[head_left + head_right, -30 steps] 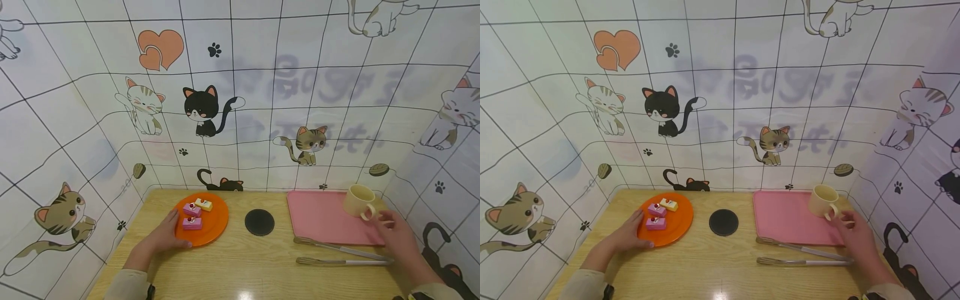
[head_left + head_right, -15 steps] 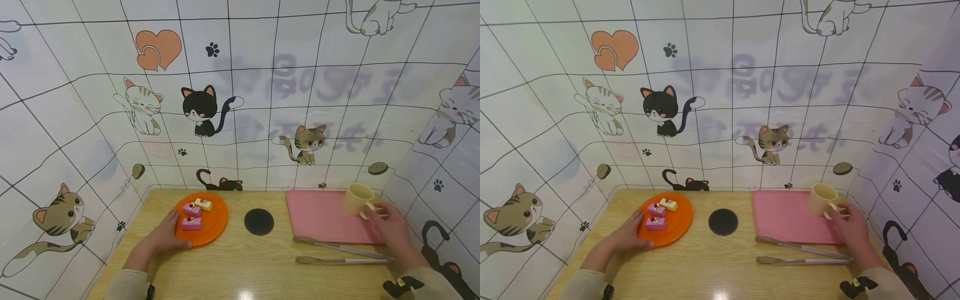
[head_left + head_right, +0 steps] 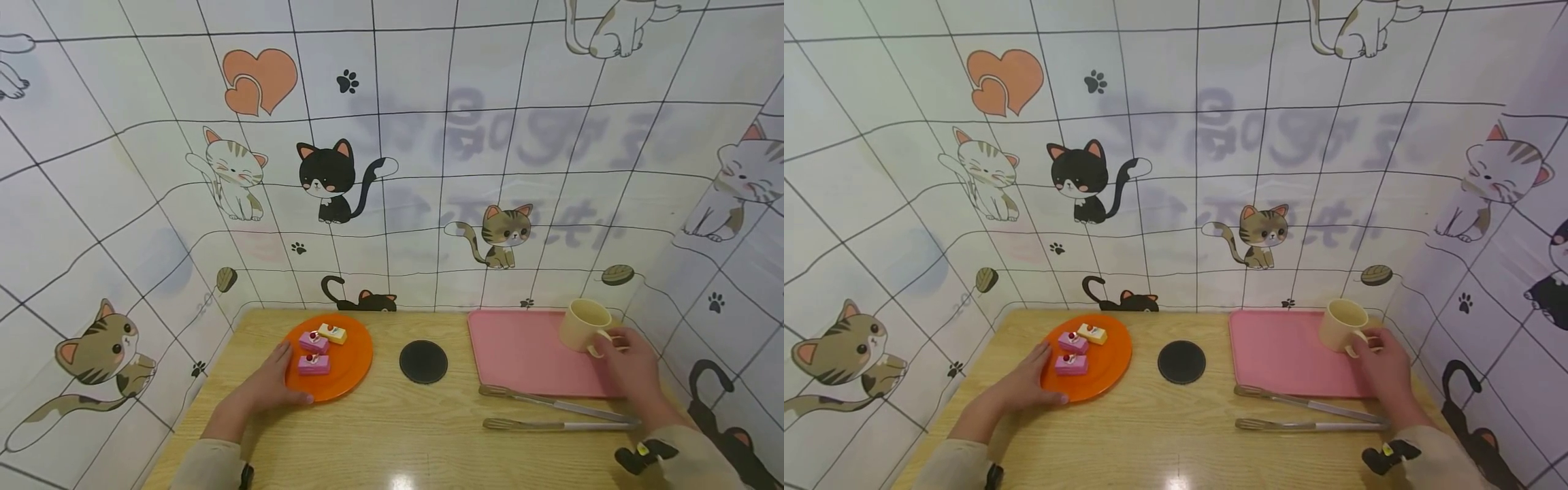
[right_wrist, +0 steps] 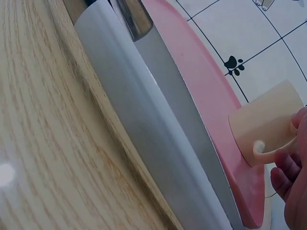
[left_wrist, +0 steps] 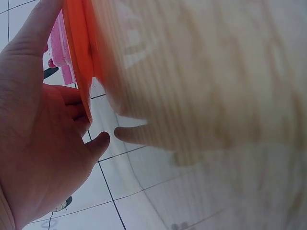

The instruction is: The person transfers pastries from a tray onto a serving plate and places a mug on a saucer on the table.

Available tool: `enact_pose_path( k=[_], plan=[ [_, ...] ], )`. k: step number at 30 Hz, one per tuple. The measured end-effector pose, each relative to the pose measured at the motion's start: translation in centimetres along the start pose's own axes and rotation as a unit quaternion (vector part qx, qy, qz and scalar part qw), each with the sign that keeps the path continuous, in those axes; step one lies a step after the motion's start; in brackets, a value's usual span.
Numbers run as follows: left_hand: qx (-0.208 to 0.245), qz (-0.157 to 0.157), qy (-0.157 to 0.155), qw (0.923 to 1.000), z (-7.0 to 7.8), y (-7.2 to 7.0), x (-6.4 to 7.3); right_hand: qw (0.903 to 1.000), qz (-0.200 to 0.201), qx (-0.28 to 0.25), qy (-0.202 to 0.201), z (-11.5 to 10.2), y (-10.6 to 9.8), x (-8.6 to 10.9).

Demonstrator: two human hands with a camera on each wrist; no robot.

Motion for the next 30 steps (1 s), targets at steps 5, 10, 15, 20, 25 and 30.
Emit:
enact_pose_path(
  k=[5, 10, 15, 20, 25, 30],
  plan=[
    [0.003, 0.000, 0.003, 1.0000, 0.11, -0.04, 0.09, 0.9999, -0.003, 0.009, 0.009, -0.39, -0.02, 0.02],
    [0.000, 0.001, 0.000, 1.0000, 0.13, -0.06, 0.09, 0.9996, -0.009, 0.026, 0.001, -0.35, -0.34, -0.02],
    [-0.005, 0.001, 0.001, 1.0000, 0.20, -0.11, -0.02, 0.9990, -0.010, 0.039, -0.017, -0.12, -0.70, -0.24],
    [-0.004, 0.006, 0.014, 0.9999, 0.36, -0.29, 0.16, 0.9988, -0.012, 0.023, -0.041, -0.06, -0.82, -0.20],
    [-0.005, 0.006, 0.018, 0.9998, 0.48, -0.32, 0.22, 0.9979, -0.013, 0.018, -0.062, -0.07, -0.82, -0.09],
    [-0.007, 0.004, 0.014, 0.9999, 0.48, -0.31, 0.27, 0.9982, -0.017, 0.027, -0.050, 0.06, -0.79, -0.09]
  ],
)
Point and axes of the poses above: each hand's wrist, its own x-axis away from the middle knuckle, its own y-axis out of the palm, z = x × y, the point moved 2 cm from there along -x, towards the middle knuckle, and after that the axes turned 2 degrees about -x, right-handed, at the moved point
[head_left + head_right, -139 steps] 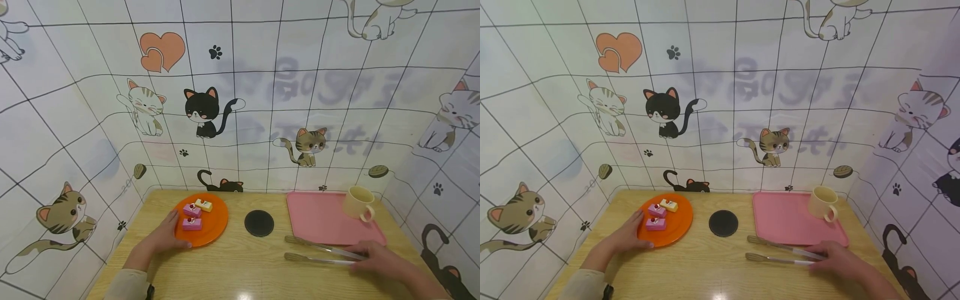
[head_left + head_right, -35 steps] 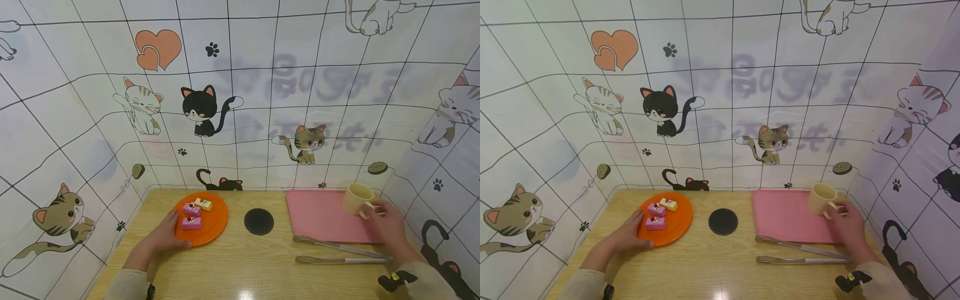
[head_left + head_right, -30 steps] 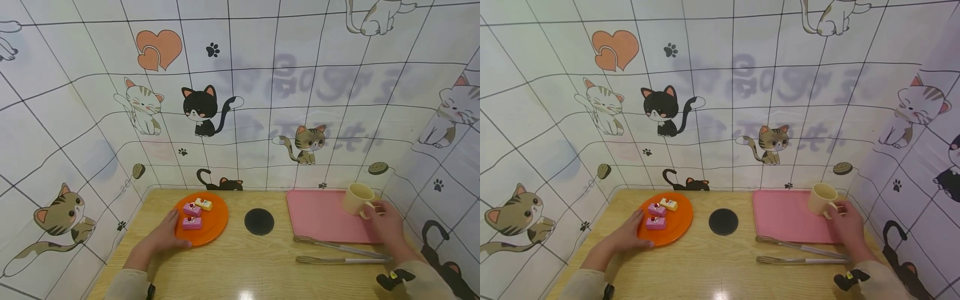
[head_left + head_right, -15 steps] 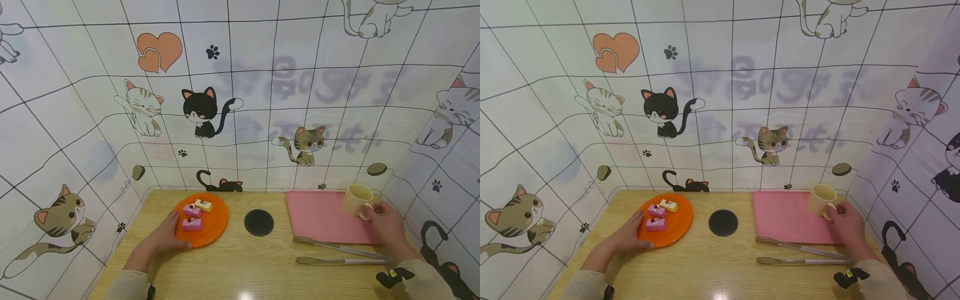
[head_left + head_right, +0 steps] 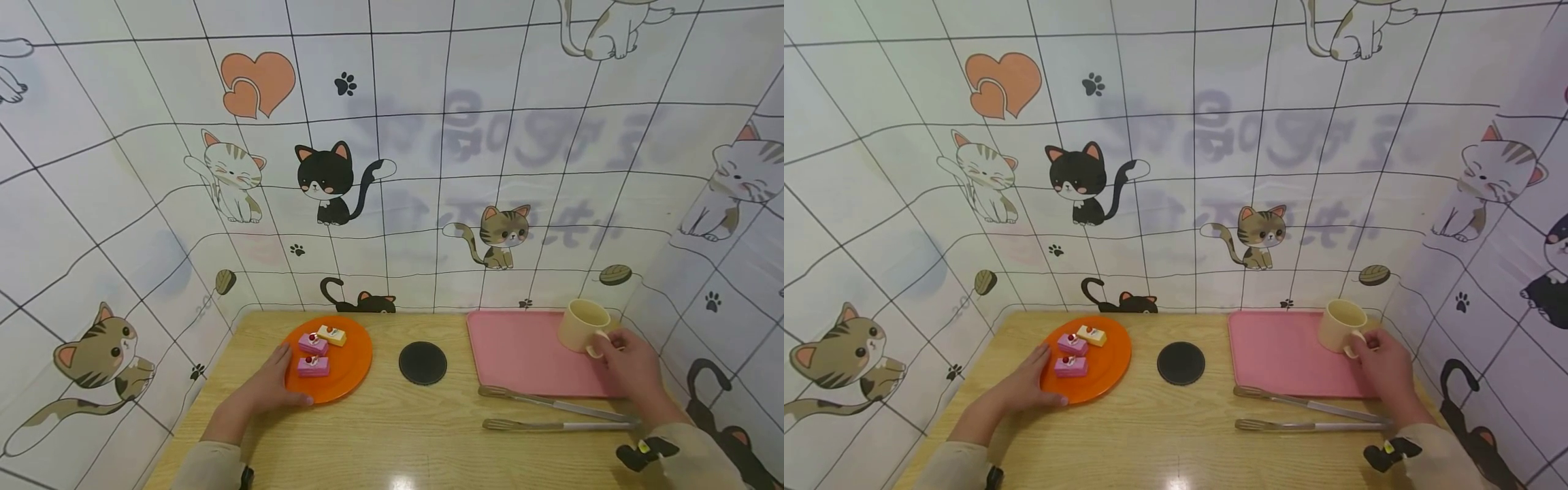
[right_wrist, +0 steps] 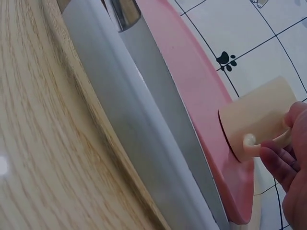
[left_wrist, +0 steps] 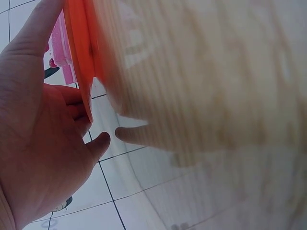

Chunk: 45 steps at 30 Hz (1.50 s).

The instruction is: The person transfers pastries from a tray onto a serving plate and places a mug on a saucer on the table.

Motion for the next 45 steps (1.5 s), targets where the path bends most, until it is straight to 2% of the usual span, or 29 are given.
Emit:
enact_pose_path(
  k=[5, 15, 24, 28, 36, 45],
  plan=[
    [-0.002, 0.000, 0.002, 1.0000, 0.1, -0.1, 0.0, 0.9998, -0.002, 0.013, 0.013, 0.0, -0.2, 0.2],
    [-0.009, 0.001, 0.002, 1.0000, -0.1, 0.0, -0.4, 0.9998, 0.003, 0.012, 0.016, -1.0, -0.5, 1.0],
    [0.012, 0.008, 0.005, 0.9999, -0.3, -0.3, -0.3, 0.9986, -0.035, -0.022, -0.033, -1.7, -1.3, 1.8],
    [0.016, 0.020, 0.008, 0.9997, -0.3, -0.4, -0.4, 0.9979, -0.042, -0.020, -0.044, -2.0, -1.3, 2.2],
    [0.003, 0.093, 0.066, 0.9935, 1.7, -1.4, -1.3, 0.9964, -0.054, -0.027, -0.060, -3.7, -1.7, 3.1],
    [-0.042, 0.116, 0.107, 0.9866, 3.3, -1.2, -1.8, 0.9953, -0.048, -0.023, -0.081, -5.4, -1.2, 3.8]
  ],
)
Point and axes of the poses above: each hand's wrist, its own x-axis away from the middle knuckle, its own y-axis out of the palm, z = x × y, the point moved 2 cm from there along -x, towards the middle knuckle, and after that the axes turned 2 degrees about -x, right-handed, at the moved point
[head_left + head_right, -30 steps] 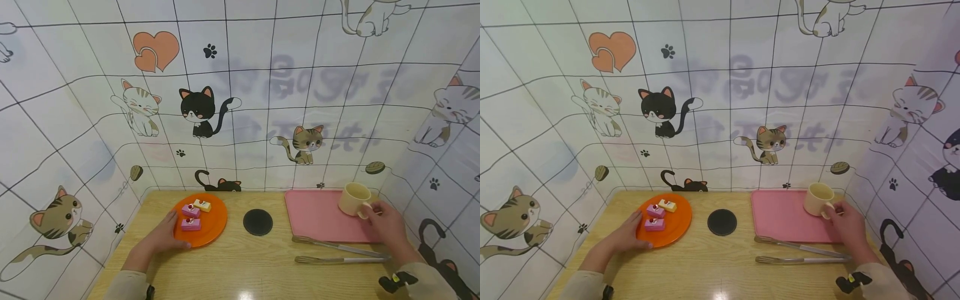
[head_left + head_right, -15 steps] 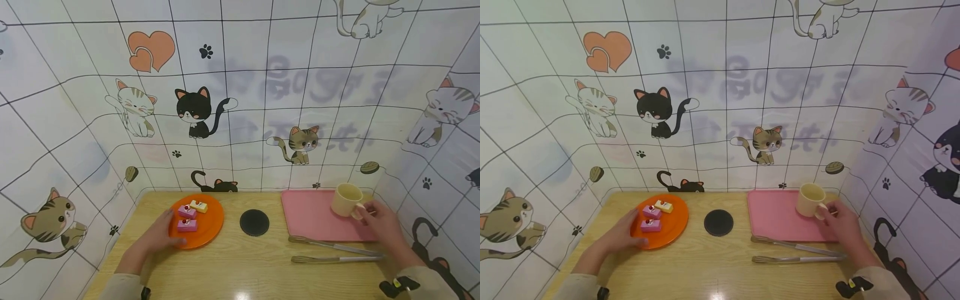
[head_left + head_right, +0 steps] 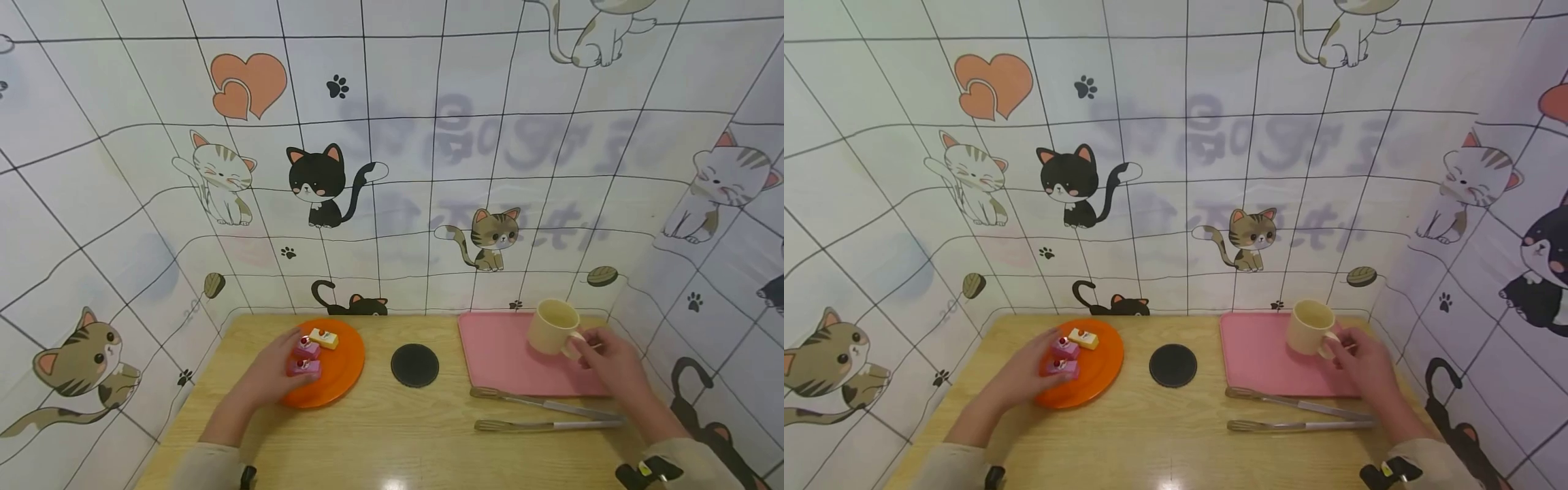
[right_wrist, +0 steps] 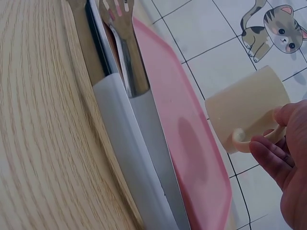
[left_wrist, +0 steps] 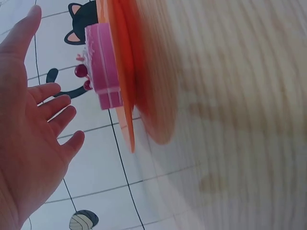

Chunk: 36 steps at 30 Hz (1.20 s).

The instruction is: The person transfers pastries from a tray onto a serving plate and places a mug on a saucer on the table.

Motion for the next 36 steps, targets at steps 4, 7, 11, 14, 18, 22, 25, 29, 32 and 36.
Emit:
enact_pose_path(
  k=[4, 7, 11, 14, 18, 22, 25, 29, 32, 36],
  plan=[
    [-0.012, 0.025, 0.030, 0.9992, 0.7, 0.1, -0.3, 0.9999, 0.003, -0.003, -0.013, -0.5, 0.4, 0.2],
    [-0.024, 0.036, 0.049, 0.9979, 1.3, 0.3, -0.5, 0.9997, 0.002, -0.005, -0.024, -0.7, 0.7, 0.2],
    [-0.032, 0.035, 0.060, 0.9971, 2.2, 0.8, -1.0, 0.9993, 0.005, -0.004, -0.038, -1.2, 1.0, 0.3],
    [-0.025, 0.020, 0.063, 0.9975, 3.2, 1.2, -1.5, 0.9991, 0.005, -0.008, -0.042, -1.6, 1.2, 0.4],
    [-0.010, -0.005, 0.065, 0.9978, 4.7, 1.8, -2.0, 0.9991, 0.000, -0.008, -0.041, -2.2, 1.5, 0.5],
    [-0.008, -0.016, 0.070, 0.9974, 5.8, 2.4, -2.5, 0.9990, -0.003, -0.006, -0.043, -2.6, 1.8, 0.7],
    [-0.008, -0.018, 0.070, 0.9974, 6.5, 2.9, -2.9, 0.9987, -0.008, -0.008, -0.050, -2.8, 1.9, 0.7],
    [-0.012, -0.021, 0.068, 0.9974, 7.4, 3.4, -3.4, 0.9982, -0.009, -0.009, -0.059, -3.2, 2.0, 0.6],
    [-0.008, -0.026, 0.069, 0.9972, 8.0, 3.7, -3.7, 0.9977, -0.008, -0.017, -0.065, -3.6, 2.2, 0.6],
    [0.007, -0.040, 0.061, 0.9973, 8.6, 4.3, -4.1, 0.9961, -0.013, -0.033, -0.081, -4.2, 2.6, 0.7]
  ],
)
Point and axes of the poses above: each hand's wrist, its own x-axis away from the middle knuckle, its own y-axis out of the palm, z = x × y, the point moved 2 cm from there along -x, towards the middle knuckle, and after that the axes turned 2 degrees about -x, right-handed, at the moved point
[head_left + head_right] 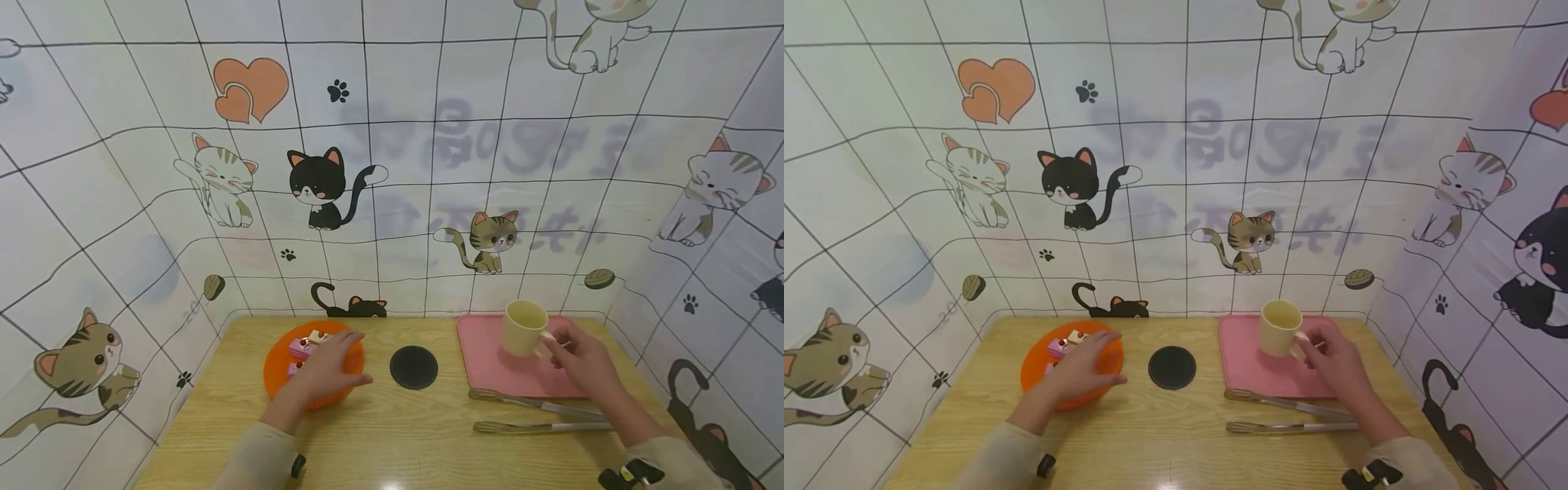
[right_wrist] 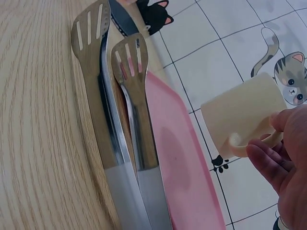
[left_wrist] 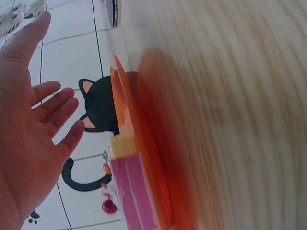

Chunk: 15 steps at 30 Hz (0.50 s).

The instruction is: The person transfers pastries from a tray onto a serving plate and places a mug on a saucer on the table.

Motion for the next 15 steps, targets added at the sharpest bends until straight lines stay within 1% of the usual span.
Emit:
enact_pose_path(
  k=[2, 5, 11, 15],
  plan=[
    [0.006, -0.006, -0.005, 1.0000, 0.2, 0.4, -0.3, 1.0000, -0.003, -0.002, -0.006, -0.4, 0.3, 0.0],
    [0.013, -0.011, -0.004, 0.9998, 0.6, 0.9, -0.7, 0.9999, -0.007, 0.006, -0.008, -0.9, 0.7, 0.0],
    [-0.001, -0.018, 0.014, 0.9998, 1.7, 1.8, -1.6, 0.9994, -0.032, 0.001, 0.013, -1.8, 1.4, -0.1],
    [-0.009, -0.025, 0.024, 0.9994, 1.9, 2.9, -2.5, 0.9995, -0.030, -0.004, 0.009, -2.3, 2.0, -0.2]
  ],
)
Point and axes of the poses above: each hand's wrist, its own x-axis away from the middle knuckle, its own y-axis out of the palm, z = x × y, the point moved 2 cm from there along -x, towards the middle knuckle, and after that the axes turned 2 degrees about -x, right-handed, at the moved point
